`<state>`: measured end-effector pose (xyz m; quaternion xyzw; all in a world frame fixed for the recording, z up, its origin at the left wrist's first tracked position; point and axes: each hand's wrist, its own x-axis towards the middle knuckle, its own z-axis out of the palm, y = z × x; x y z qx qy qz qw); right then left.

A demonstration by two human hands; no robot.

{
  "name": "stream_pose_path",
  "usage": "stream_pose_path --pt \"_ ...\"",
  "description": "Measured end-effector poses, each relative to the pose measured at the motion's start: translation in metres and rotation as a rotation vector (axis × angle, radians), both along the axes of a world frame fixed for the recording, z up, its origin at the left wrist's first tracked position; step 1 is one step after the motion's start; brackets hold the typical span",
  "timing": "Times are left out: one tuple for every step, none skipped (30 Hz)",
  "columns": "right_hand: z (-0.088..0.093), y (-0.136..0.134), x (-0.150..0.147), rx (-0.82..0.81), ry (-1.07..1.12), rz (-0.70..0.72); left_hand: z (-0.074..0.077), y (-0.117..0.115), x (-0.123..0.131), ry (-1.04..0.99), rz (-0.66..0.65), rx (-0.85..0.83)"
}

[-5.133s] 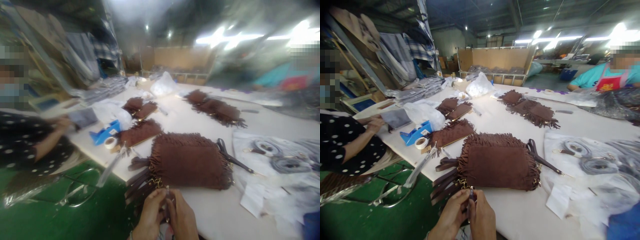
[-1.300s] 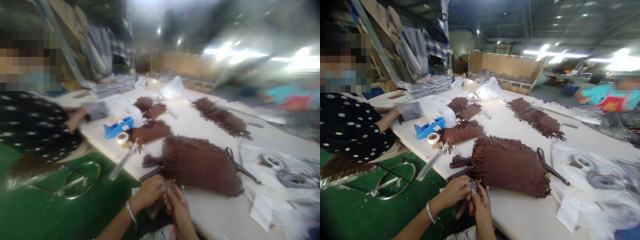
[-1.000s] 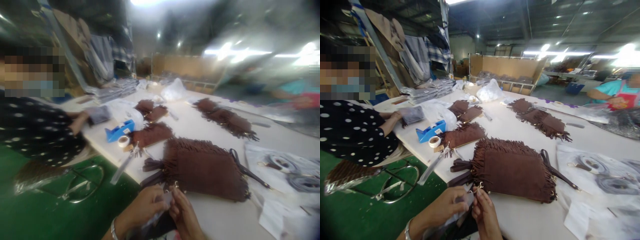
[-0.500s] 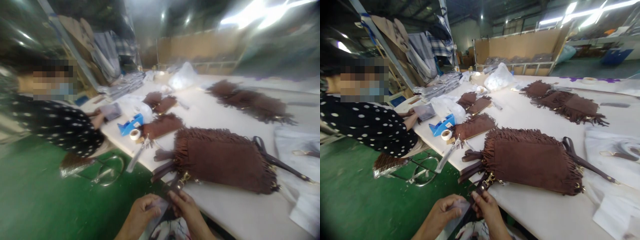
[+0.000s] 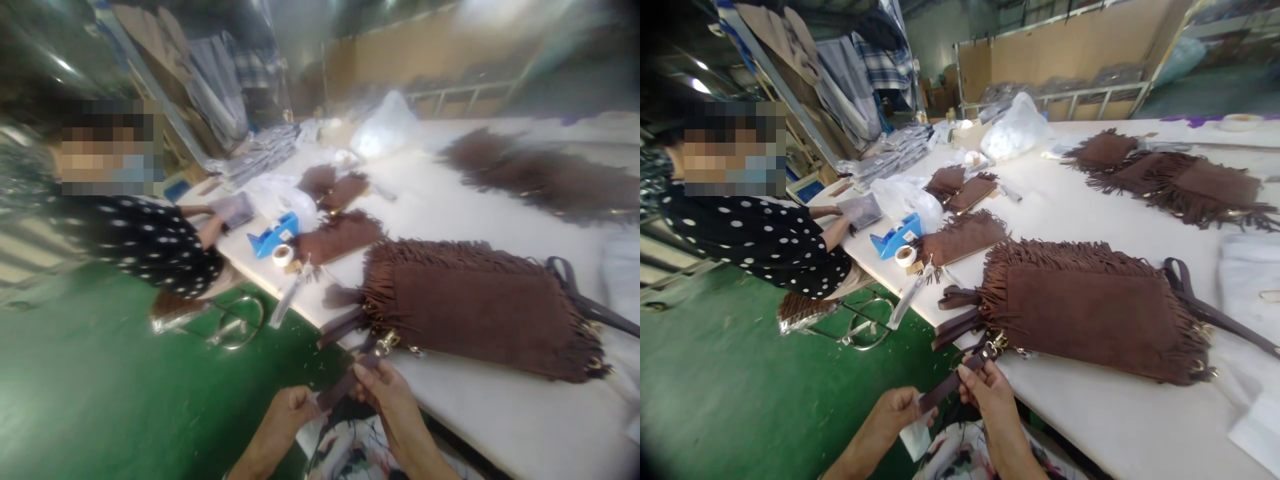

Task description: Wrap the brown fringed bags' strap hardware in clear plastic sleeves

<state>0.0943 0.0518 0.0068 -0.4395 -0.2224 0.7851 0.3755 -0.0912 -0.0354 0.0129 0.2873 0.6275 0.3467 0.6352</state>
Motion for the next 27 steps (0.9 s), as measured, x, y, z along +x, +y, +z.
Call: stream_pose_path --pt "-0.002 0.0 -0.001 0.017 -0.022 -0.009 -0.001 -0.001 -0.002 -0.027 0.0 -0.021" --pt "-0.003 0.001 -0.002 0.034 -0.046 -0.014 -0.001 -0.001 -0.004 -0.049 0.004 -0.034" --pt "-0.005 0.0 -0.004 0.048 -0.069 -0.018 0.0 -0.002 -0.006 -0.07 0.008 -0.04" --pt "-0.006 0.0 -0.005 0.057 -0.09 -0.023 0.001 -0.003 -0.007 -0.088 0.013 -0.037" --pt "-0.007 0.0 -0.006 0.061 -0.106 -0.027 0.004 -0.003 -0.008 -0.101 0.018 -0.027" --pt "-0.007 0.0 -0.007 0.06 -0.118 -0.027 0.006 -0.004 -0.009 -0.109 0.024 -0.013" --pt "-0.006 0.0 -0.008 0.055 -0.127 -0.025 0.008 -0.005 -0.009 -0.115 0.029 0.002" --pt "-0.005 0.0 -0.009 0.042 -0.131 -0.021 0.009 -0.006 -0.01 -0.118 0.03 0.013" --pt "-0.004 0.0 -0.01 0.023 -0.129 -0.016 0.008 -0.007 -0.011 -0.119 0.033 0.017" --pt "-0.002 -0.001 -0.012 -0.003 -0.123 -0.007 0.007 -0.007 -0.011 -0.12 0.035 0.016" --pt "0.0 -0.003 -0.014 -0.031 -0.111 0.005 0.005 -0.008 -0.012 -0.121 0.034 0.01" --pt "0.001 -0.005 -0.016 -0.06 -0.094 0.022 0.002 -0.009 -0.013 -0.12 0.032 0.007" --pt "0.003 -0.008 -0.019 -0.087 -0.076 0.044 -0.002 -0.01 -0.014 -0.115 0.033 0.008" --pt "0.005 -0.012 -0.022 -0.11 -0.055 0.071 -0.005 -0.01 -0.016 -0.106 0.037 0.012" --pt "0.006 -0.015 -0.025 -0.125 -0.033 0.098 -0.008 -0.011 -0.017 -0.097 0.043 0.02" --pt "0.006 -0.018 -0.027 -0.133 -0.013 0.123 -0.01 -0.012 -0.018 -0.087 0.051 0.026" --pt "0.007 -0.02 -0.029 -0.135 0.001 0.144 -0.012 -0.013 -0.02 -0.075 0.062 0.031" --pt "0.007 -0.022 -0.03 -0.131 0.006 0.159 -0.012 -0.014 -0.021 -0.065 0.072 0.031" --pt "0.007 -0.022 -0.031 -0.124 0.002 0.169 -0.013 -0.015 -0.022 -0.057 0.079 0.032" --pt "0.007 -0.021 -0.031 -0.113 -0.012 0.169 -0.013 -0.016 -0.022 -0.055 0.084 0.034" --pt "0.006 -0.019 -0.031 -0.102 -0.036 0.159 -0.013 -0.016 -0.023 -0.06 0.085 0.037" --pt "0.006 -0.017 -0.031 -0.091 -0.066 0.141 -0.014 -0.017 -0.023 -0.071 0.084 0.041" --pt "0.006 -0.015 -0.032 -0.08 -0.096 0.12 -0.014 -0.018 -0.023 -0.082 0.08 0.046" --pt "0.006 -0.013 -0.032 -0.067 -0.122 0.097 -0.014 -0.018 -0.022 -0.09 0.076 0.052" --pt "0.006 -0.012 -0.033 -0.053 -0.142 0.078 -0.013 -0.018 -0.022 -0.091 0.071 0.059" --pt "0.006 -0.012 -0.034 -0.039 -0.156 0.067 -0.013 -0.018 -0.021 -0.086 0.065 0.069" --pt "0.006 -0.012 -0.036 -0.027 -0.164 0.062 -0.012 -0.017 -0.02 -0.077 0.061 0.081"
